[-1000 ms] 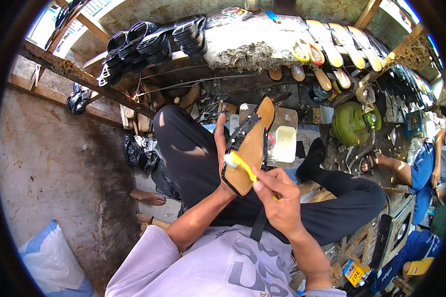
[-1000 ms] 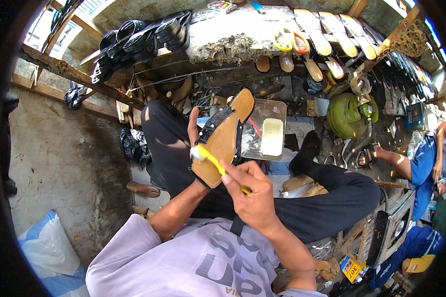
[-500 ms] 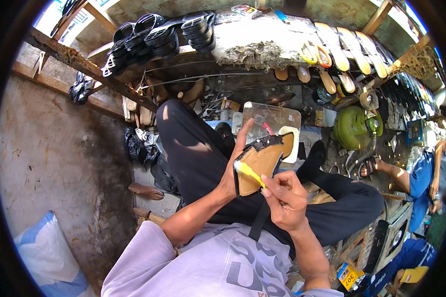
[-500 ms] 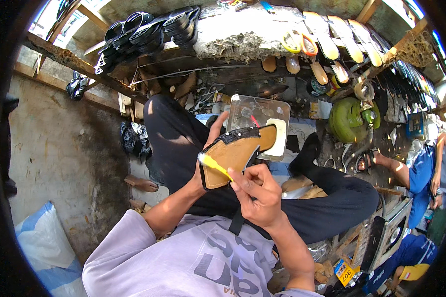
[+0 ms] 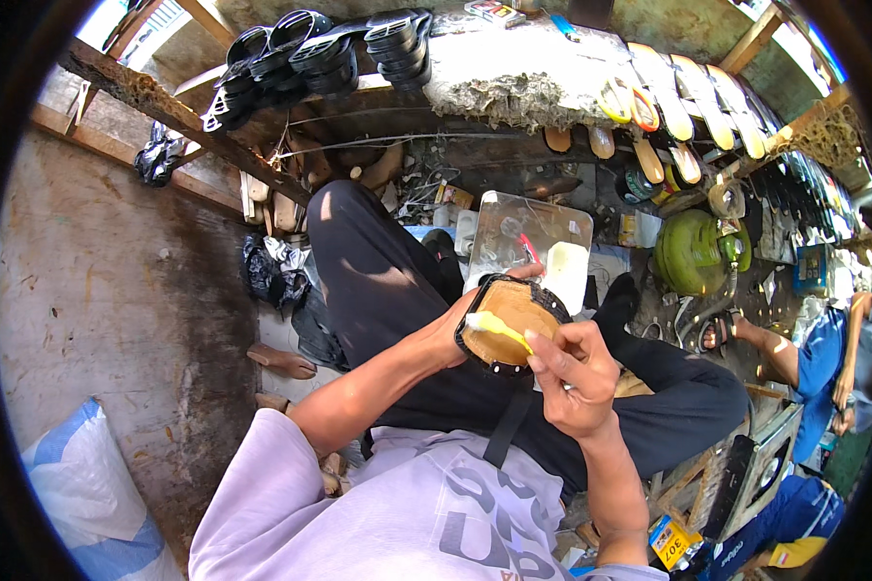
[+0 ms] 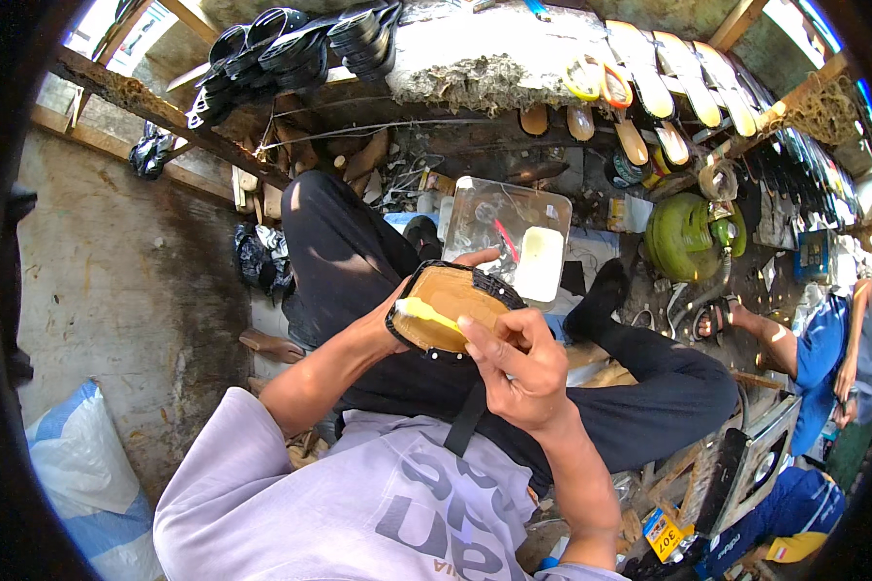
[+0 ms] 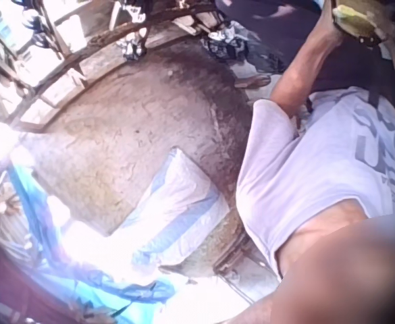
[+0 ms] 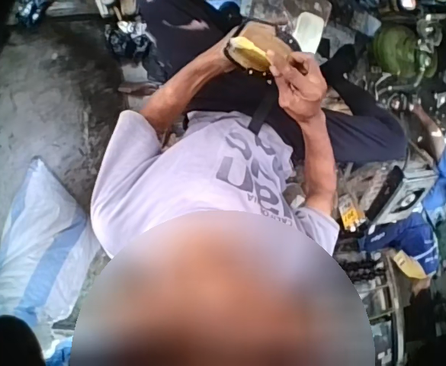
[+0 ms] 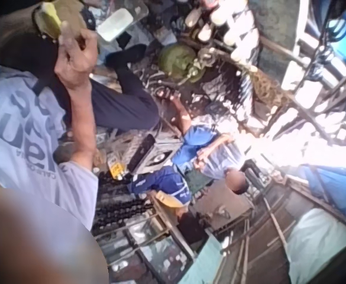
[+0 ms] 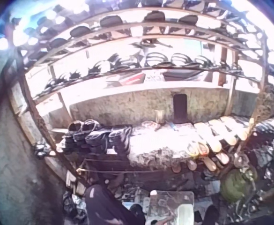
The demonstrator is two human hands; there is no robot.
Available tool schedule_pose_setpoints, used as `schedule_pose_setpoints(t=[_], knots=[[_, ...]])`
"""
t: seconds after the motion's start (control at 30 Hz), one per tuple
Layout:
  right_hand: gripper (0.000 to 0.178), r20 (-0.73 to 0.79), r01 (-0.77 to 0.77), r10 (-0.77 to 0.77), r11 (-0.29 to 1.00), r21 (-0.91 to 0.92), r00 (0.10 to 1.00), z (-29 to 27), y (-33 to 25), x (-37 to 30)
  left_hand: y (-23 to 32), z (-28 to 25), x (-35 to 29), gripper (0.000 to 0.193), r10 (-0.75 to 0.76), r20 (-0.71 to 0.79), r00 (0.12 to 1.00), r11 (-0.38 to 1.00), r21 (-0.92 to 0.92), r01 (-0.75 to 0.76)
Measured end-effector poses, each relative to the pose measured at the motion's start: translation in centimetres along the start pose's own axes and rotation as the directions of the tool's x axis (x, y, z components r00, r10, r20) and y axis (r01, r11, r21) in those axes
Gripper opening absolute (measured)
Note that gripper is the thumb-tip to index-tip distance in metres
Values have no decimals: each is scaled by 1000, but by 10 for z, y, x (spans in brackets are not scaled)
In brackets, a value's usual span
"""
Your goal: The person sits cross-legged and applies glue to the soles of several sandals using a small brush. They repeatedly dip the brush into a container of glue and spread it evenly across each sandal sole before placing the finished sandal on a nearby shelf.
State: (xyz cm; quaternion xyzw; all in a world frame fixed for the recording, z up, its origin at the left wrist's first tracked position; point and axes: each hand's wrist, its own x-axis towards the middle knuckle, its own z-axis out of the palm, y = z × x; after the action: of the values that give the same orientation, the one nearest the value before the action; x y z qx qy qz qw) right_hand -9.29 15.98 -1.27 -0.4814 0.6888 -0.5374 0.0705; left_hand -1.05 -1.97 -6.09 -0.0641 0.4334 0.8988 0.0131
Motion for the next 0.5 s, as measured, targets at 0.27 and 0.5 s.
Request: schedule_pose_setpoints(t=[0.27,0.5], knots=[[44,121,69,-64,997,-34,991,-15,3,18,3,-8,3,48,-286,84,954,940,-167,297],[47,189,157,-151,987,-16,970,-25,5,30,14,-10,6,45,-397,100,913,904,-128,407]])
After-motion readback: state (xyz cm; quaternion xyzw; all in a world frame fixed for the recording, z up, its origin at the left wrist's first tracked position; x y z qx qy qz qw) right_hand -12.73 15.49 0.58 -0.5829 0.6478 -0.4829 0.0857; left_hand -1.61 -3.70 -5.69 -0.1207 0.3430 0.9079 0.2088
